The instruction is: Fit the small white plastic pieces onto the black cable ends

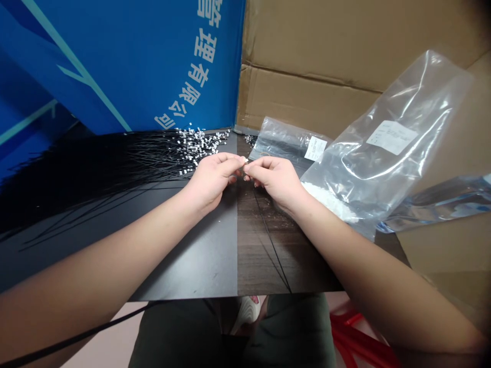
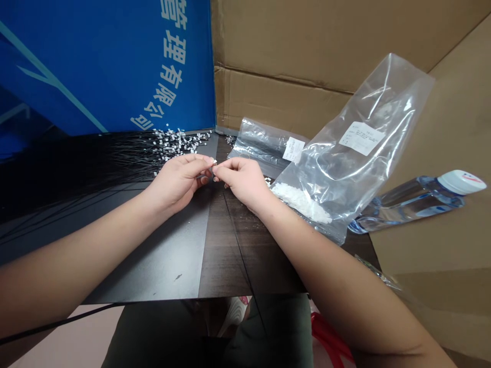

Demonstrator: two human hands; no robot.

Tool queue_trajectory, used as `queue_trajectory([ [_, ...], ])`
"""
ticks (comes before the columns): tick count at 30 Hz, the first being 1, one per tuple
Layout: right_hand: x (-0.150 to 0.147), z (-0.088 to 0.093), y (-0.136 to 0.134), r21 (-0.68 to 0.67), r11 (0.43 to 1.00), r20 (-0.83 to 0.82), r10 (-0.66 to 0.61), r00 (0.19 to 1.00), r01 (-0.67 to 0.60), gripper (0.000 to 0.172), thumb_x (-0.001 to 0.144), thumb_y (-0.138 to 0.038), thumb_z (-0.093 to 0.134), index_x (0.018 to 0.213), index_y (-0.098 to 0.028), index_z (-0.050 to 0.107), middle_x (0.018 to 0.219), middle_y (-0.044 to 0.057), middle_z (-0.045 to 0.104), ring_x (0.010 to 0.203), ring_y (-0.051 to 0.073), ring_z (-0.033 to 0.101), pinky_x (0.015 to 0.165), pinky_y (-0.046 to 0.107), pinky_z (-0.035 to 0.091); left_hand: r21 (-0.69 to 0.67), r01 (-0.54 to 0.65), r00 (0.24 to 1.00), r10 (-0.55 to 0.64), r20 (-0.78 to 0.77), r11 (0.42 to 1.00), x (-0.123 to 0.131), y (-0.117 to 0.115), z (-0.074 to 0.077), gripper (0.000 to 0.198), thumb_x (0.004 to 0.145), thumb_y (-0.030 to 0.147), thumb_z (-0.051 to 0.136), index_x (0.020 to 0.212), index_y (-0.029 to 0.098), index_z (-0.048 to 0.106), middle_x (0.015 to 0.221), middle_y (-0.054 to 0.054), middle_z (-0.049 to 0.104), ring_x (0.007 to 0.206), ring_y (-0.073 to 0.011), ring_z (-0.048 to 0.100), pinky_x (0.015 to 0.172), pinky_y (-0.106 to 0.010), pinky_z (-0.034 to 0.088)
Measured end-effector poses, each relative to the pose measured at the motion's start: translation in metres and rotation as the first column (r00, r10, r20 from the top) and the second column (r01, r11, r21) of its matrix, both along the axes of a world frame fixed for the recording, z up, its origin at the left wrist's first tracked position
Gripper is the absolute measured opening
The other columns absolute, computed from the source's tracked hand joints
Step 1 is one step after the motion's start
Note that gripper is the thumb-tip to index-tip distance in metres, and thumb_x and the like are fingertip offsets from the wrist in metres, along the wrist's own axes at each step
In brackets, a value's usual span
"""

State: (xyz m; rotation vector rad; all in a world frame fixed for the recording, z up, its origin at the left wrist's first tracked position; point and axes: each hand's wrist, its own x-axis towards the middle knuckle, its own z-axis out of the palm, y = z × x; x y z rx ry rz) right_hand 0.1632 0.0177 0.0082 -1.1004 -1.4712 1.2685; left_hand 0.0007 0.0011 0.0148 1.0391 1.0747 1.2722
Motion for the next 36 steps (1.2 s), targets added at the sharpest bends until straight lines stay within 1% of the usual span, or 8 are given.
queue_trajectory([
  [6, -0.0002, -0.0038, 0.0014, 0.02, 1.0, -0.007, -0.007, 1.0, 0.007, 0.018, 0.077, -0.032, 0.08, 0.071, -0.018, 0.073, 0.071, 0.001, 0.071, 0.062, 0.011, 0.053, 0.061, 0.028, 0.042, 0.09, -0.005, 0.999, 0.008, -0.031, 0.996, 0.0014, -0.0012, 0.0012, 0.013, 0.073, 0.024, 0.079, 0.071, 0.017, 0.069, 0.072, -0.002, 0.068, 0.068, -0.0127, 0.055, 0.068, -0.03, 0.042],
  [12, 0.0002, -0.0046, 0.001, 0.041, 0.999, 0.029, -0.013, 1.0, 0.012, 0.018, 0.078, -0.033, 0.078, 0.072, -0.018, 0.073, 0.073, 0.002, 0.072, 0.063, 0.012, 0.053, 0.062, 0.029, 0.041, 0.134, -0.031, 0.997, 0.04, -0.065, 0.991, 0.0019, -0.0017, 0.0007, 0.012, 0.075, 0.023, 0.078, 0.069, 0.016, 0.068, 0.069, -0.001, 0.066, 0.067, -0.0122, 0.054, 0.067, -0.029, 0.042],
  [15, -0.0005, -0.0034, 0.0003, 0.045, 0.999, 0.043, -0.017, 0.999, 0.015, 0.017, 0.077, -0.033, 0.078, 0.072, -0.018, 0.073, 0.073, 0.002, 0.072, 0.065, 0.013, 0.054, 0.062, 0.029, 0.042, 0.137, -0.035, 0.995, 0.047, -0.084, 0.99, 0.0019, -0.0022, 0.001, 0.013, 0.075, 0.023, 0.077, 0.069, 0.017, 0.068, 0.069, -0.001, 0.066, 0.067, -0.0128, 0.054, 0.068, -0.029, 0.043],
  [23, -0.0009, -0.0036, 0.0001, 0.044, 0.999, 0.048, -0.022, 0.999, 0.02, 0.014, 0.077, -0.031, 0.077, 0.072, -0.018, 0.074, 0.072, 0.002, 0.071, 0.063, 0.012, 0.053, 0.062, 0.03, 0.04, 0.167, 0.002, 0.995, 0.014, -0.097, 0.986, 0.0024, -0.0024, -0.0003, 0.016, 0.077, 0.025, 0.077, 0.068, 0.017, 0.066, 0.069, -0.001, 0.066, 0.067, -0.0132, 0.055, 0.07, -0.03, 0.044],
  [29, -0.0002, -0.0022, 0.0007, 0.042, 0.999, 0.035, -0.026, 0.999, 0.024, 0.016, 0.076, -0.031, 0.079, 0.072, -0.017, 0.074, 0.072, 0.002, 0.071, 0.064, 0.012, 0.054, 0.062, 0.03, 0.04, 0.196, -0.003, 0.987, 0.034, -0.154, 0.981, -0.0016, 0.0007, 0.0012, 0.016, 0.075, 0.025, 0.077, 0.065, 0.017, 0.067, 0.068, -0.001, 0.065, 0.068, -0.0134, 0.053, 0.068, -0.03, 0.041],
  [36, 0.0002, 0.0042, -0.001, 0.031, 0.999, 0.047, -0.019, 0.999, 0.017, 0.015, 0.076, -0.03, 0.078, 0.07, -0.017, 0.073, 0.071, 0.002, 0.071, 0.064, 0.012, 0.054, 0.062, 0.03, 0.04, 0.153, 0.016, 0.99, 0.006, -0.144, 0.988, -0.0047, 0.0034, 0.0016, 0.014, 0.073, 0.025, 0.078, 0.065, 0.017, 0.07, 0.068, 0.0, 0.065, 0.067, -0.0126, 0.051, 0.068, -0.03, 0.04],
])
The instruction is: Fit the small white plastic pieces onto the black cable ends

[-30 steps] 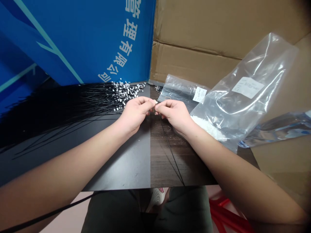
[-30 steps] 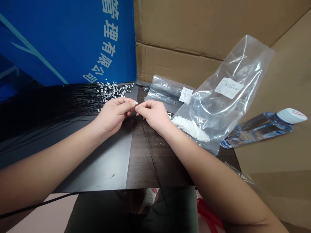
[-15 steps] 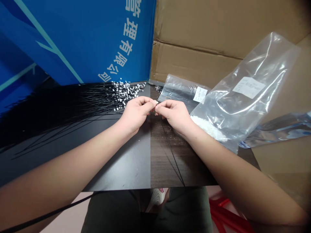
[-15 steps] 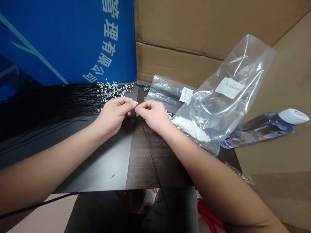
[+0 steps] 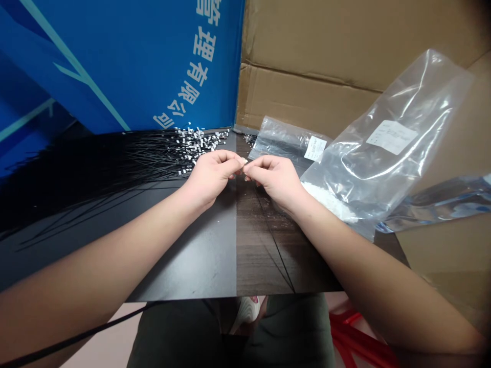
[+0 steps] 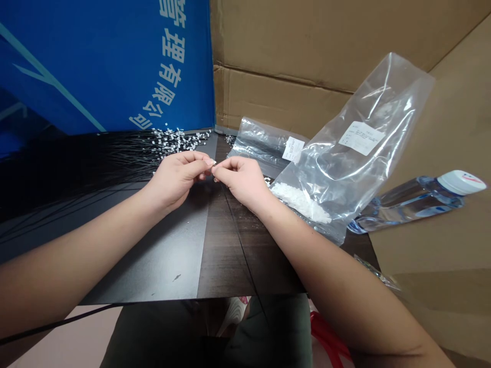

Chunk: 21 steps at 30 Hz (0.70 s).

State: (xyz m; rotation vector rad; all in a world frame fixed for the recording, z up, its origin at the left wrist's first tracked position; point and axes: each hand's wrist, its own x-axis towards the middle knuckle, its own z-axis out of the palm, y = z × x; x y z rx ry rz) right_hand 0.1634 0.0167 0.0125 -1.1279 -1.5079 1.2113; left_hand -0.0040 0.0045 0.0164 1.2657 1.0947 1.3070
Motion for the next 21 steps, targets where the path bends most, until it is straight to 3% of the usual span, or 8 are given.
queue_trajectory([
  [8, -0.0003, 0.0003, -0.0005, -0.003, 1.0, 0.008, -0.001, 1.0, 0.001, 0.014, 0.076, -0.029, 0.077, 0.07, -0.018, 0.072, 0.07, 0.001, 0.07, 0.062, 0.012, 0.051, 0.062, 0.03, 0.04, -0.004, 0.022, 0.999, -0.022, 0.023, 1.0, -0.0003, 0.0014, -0.0016, 0.011, 0.072, 0.024, 0.078, 0.065, 0.018, 0.072, 0.068, -0.001, 0.066, 0.066, -0.0126, 0.051, 0.067, -0.029, 0.04],
  [21, 0.0025, -0.0041, 0.0013, 0.014, 1.0, -0.002, 0.015, 1.0, -0.015, 0.018, 0.079, -0.034, 0.081, 0.075, -0.018, 0.075, 0.075, 0.002, 0.073, 0.064, 0.012, 0.053, 0.062, 0.03, 0.04, 0.085, 0.01, 0.995, -0.001, -0.096, 0.996, -0.0077, 0.0067, -0.0046, 0.011, 0.075, 0.025, 0.077, 0.069, 0.017, 0.071, 0.076, -0.002, 0.068, 0.072, -0.0137, 0.056, 0.069, -0.03, 0.042],
])
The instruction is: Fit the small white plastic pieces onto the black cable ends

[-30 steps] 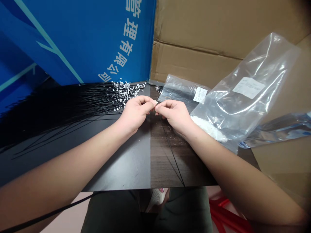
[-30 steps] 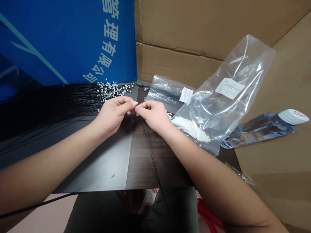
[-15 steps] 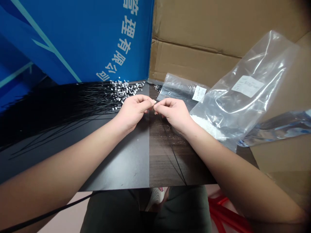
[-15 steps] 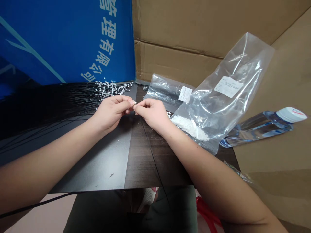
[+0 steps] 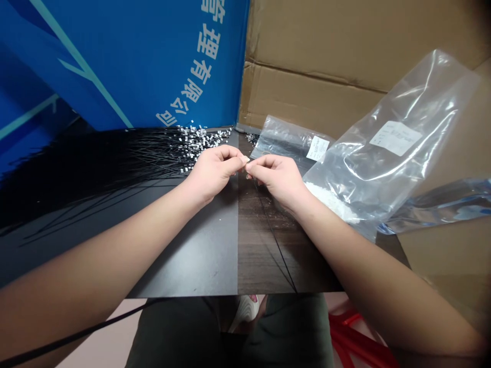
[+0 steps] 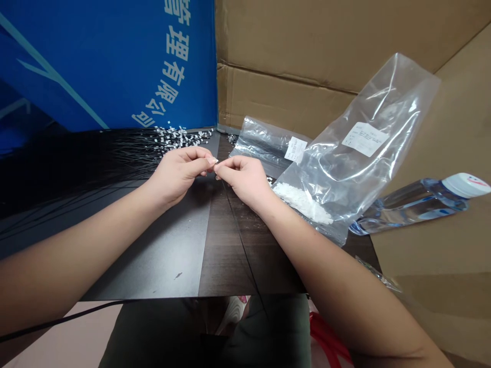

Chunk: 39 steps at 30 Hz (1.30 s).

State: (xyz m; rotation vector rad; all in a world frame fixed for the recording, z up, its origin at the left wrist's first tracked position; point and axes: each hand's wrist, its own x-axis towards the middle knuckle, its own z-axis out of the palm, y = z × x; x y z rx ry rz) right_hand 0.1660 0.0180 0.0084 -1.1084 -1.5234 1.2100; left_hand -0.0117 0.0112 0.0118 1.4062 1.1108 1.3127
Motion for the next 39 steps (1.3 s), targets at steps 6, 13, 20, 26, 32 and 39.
queue_trajectory([
  [6, -0.0003, 0.003, -0.0013, -0.029, 0.998, 0.008, 0.054, 0.998, -0.054, 0.021, 0.08, -0.039, 0.081, 0.08, -0.019, 0.077, 0.081, 0.004, 0.076, 0.07, 0.014, 0.06, 0.068, 0.031, 0.048, -0.052, 0.008, 0.999, -0.005, 0.046, 0.999, -0.0002, 0.0002, 0.0043, 0.018, 0.074, 0.029, 0.079, 0.064, 0.018, 0.069, 0.071, -0.002, 0.067, 0.069, -0.0142, 0.058, 0.07, -0.03, 0.046],
  [13, -0.0005, -0.0005, 0.0008, -0.028, 0.999, -0.016, 0.042, 0.999, -0.042, 0.017, 0.081, -0.034, 0.08, 0.077, -0.018, 0.074, 0.075, 0.002, 0.074, 0.063, 0.012, 0.055, 0.063, 0.03, 0.044, -0.049, -0.01, 0.999, 0.012, 0.04, 0.999, -0.0006, 0.0016, 0.0025, 0.015, 0.071, 0.027, 0.08, 0.066, 0.018, 0.07, 0.074, -0.002, 0.068, 0.069, -0.0136, 0.057, 0.07, -0.03, 0.046],
  [20, -0.0004, -0.0017, 0.0008, 0.006, 0.999, 0.015, 0.039, 0.999, -0.039, 0.015, 0.081, -0.032, 0.078, 0.077, -0.018, 0.075, 0.075, 0.002, 0.073, 0.063, 0.012, 0.055, 0.063, 0.03, 0.043, -0.03, 0.006, 1.0, -0.006, 0.026, 1.0, -0.0019, 0.0021, -0.0002, 0.015, 0.075, 0.027, 0.079, 0.067, 0.017, 0.071, 0.071, -0.002, 0.065, 0.067, -0.013, 0.053, 0.068, -0.029, 0.042],
  [26, 0.0003, -0.0011, 0.0001, 0.016, 0.999, 0.025, 0.04, 0.999, -0.041, 0.016, 0.08, -0.033, 0.078, 0.077, -0.018, 0.075, 0.076, 0.002, 0.074, 0.066, 0.014, 0.057, 0.064, 0.03, 0.043, -0.022, 0.003, 1.0, -0.003, 0.003, 1.0, -0.0018, 0.0035, -0.0003, 0.015, 0.073, 0.027, 0.079, 0.066, 0.017, 0.07, 0.074, -0.003, 0.066, 0.068, -0.0133, 0.052, 0.068, -0.03, 0.042],
  [32, -0.0001, 0.001, -0.001, 0.025, 0.999, 0.041, 0.038, 0.998, -0.039, 0.016, 0.079, -0.033, 0.078, 0.074, -0.019, 0.074, 0.074, 0.002, 0.073, 0.067, 0.014, 0.057, 0.066, 0.031, 0.044, -0.005, -0.001, 1.0, 0.001, -0.016, 1.0, -0.0016, 0.0027, 0.0021, 0.011, 0.071, 0.026, 0.077, 0.068, 0.018, 0.071, 0.077, -0.003, 0.069, 0.072, -0.0149, 0.057, 0.072, -0.03, 0.046],
  [39, 0.0004, 0.0005, -0.0013, 0.029, 0.999, 0.058, 0.039, 0.998, -0.041, 0.017, 0.081, -0.033, 0.078, 0.074, -0.019, 0.074, 0.074, 0.002, 0.073, 0.065, 0.014, 0.055, 0.064, 0.031, 0.043, -0.02, -0.001, 1.0, 0.001, -0.018, 1.0, -0.0014, 0.0021, 0.0023, 0.012, 0.071, 0.026, 0.078, 0.067, 0.018, 0.07, 0.077, -0.003, 0.069, 0.07, -0.0142, 0.056, 0.07, -0.03, 0.045],
])
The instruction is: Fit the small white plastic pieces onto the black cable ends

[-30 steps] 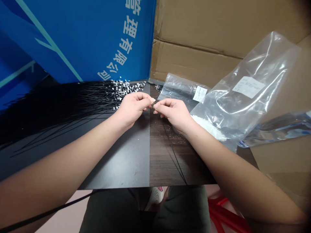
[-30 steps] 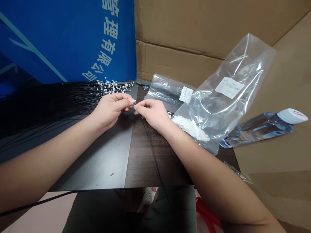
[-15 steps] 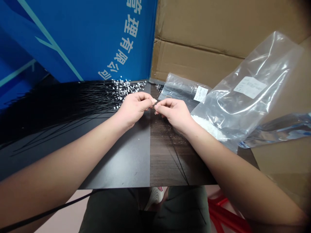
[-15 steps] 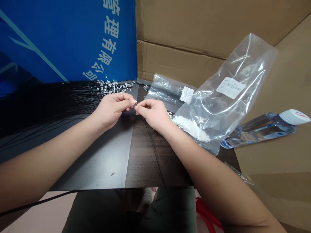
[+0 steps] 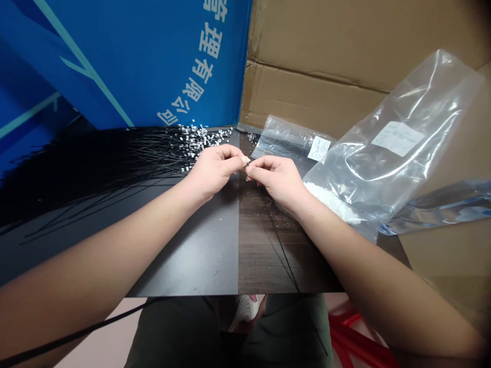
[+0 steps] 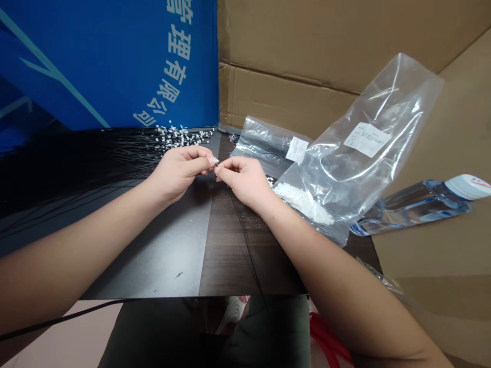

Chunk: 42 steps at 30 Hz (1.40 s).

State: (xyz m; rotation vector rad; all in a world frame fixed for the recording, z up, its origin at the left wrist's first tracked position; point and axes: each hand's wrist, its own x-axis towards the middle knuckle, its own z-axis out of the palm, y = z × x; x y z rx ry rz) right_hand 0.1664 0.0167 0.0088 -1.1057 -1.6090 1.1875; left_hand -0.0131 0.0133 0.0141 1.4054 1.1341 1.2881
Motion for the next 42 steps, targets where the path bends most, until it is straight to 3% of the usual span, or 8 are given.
queue_trajectory([
  [5, 0.006, 0.0, 0.006, 0.062, 0.998, 0.034, 0.017, 0.999, -0.019, 0.022, 0.087, -0.04, 0.077, 0.082, -0.019, 0.077, 0.082, 0.003, 0.076, 0.072, 0.015, 0.061, 0.071, 0.033, 0.048, -0.03, 0.006, 0.999, -0.004, 0.04, 1.0, -0.003, 0.002, 0.003, 0.017, 0.071, 0.029, 0.08, 0.065, 0.017, 0.069, 0.073, -0.003, 0.067, 0.067, -0.0132, 0.053, 0.068, -0.03, 0.043],
  [9, 0.013, 0.0, 0.013, 0.176, 0.984, 0.049, 0.019, 0.999, -0.027, 0.024, 0.09, -0.039, 0.074, 0.103, -0.021, 0.08, 0.096, 0.005, 0.079, 0.085, 0.019, 0.068, 0.084, 0.037, 0.053, -0.101, 0.086, 0.996, -0.087, -0.007, 0.991, -0.006, 0.003, 0.004, 0.019, 0.07, 0.032, 0.082, 0.067, 0.017, 0.072, 0.073, -0.005, 0.068, 0.068, -0.0143, 0.056, 0.068, -0.03, 0.044],
  [13, 0.018, 0.002, 0.015, 0.333, 0.935, 0.212, 0.047, 0.976, -0.118, 0.02, 0.095, -0.034, 0.07, 0.107, -0.025, 0.083, 0.106, 0.005, 0.08, 0.096, 0.022, 0.07, 0.092, 0.04, 0.052, -0.184, 0.141, 0.987, -0.154, -0.056, 0.973, -0.007, 0.003, 0.002, 0.019, 0.069, 0.034, 0.082, 0.067, 0.017, 0.074, 0.072, -0.005, 0.069, 0.066, -0.0143, 0.056, 0.066, -0.03, 0.043],
  [17, 0.021, 0.003, 0.014, 0.426, 0.883, 0.335, 0.048, 0.941, -0.197, 0.02, 0.097, -0.028, 0.065, 0.104, -0.026, 0.084, 0.103, 0.004, 0.08, 0.094, 0.022, 0.069, 0.089, 0.038, 0.05, -0.21, 0.117, 0.99, -0.131, -0.053, 0.971, -0.009, 0.004, 0.002, 0.017, 0.068, 0.032, 0.082, 0.067, 0.017, 0.075, 0.07, -0.005, 0.069, 0.064, -0.0134, 0.055, 0.064, -0.03, 0.043],
  [25, 0.022, 0.001, 0.016, 0.485, 0.849, 0.399, -0.003, 0.917, -0.208, 0.018, 0.099, -0.033, 0.065, 0.099, -0.026, 0.081, 0.101, 0.005, 0.079, 0.092, 0.022, 0.069, 0.086, 0.037, 0.05, -0.223, 0.109, 0.992, -0.121, -0.043, 0.969, -0.011, 0.007, 0.0, 0.015, 0.069, 0.031, 0.082, 0.068, 0.017, 0.076, 0.072, -0.006, 0.07, 0.065, -0.0138, 0.057, 0.065, -0.03, 0.044],
  [42, 0.021, 0.0, 0.016, 0.577, 0.792, 0.369, -0.034, 0.929, -0.2, 0.01, 0.096, -0.024, 0.067, 0.093, -0.022, 0.076, 0.094, 0.003, 0.077, 0.081, 0.018, 0.065, 0.076, 0.033, 0.05, -0.316, 0.094, 0.995, -0.082, 0.052, 0.944, -0.006, -0.001, 0.007, 0.018, 0.071, 0.031, 0.084, 0.073, 0.015, 0.077, 0.074, -0.004, 0.069, 0.072, -0.0131, 0.061, 0.07, -0.028, 0.046],
])
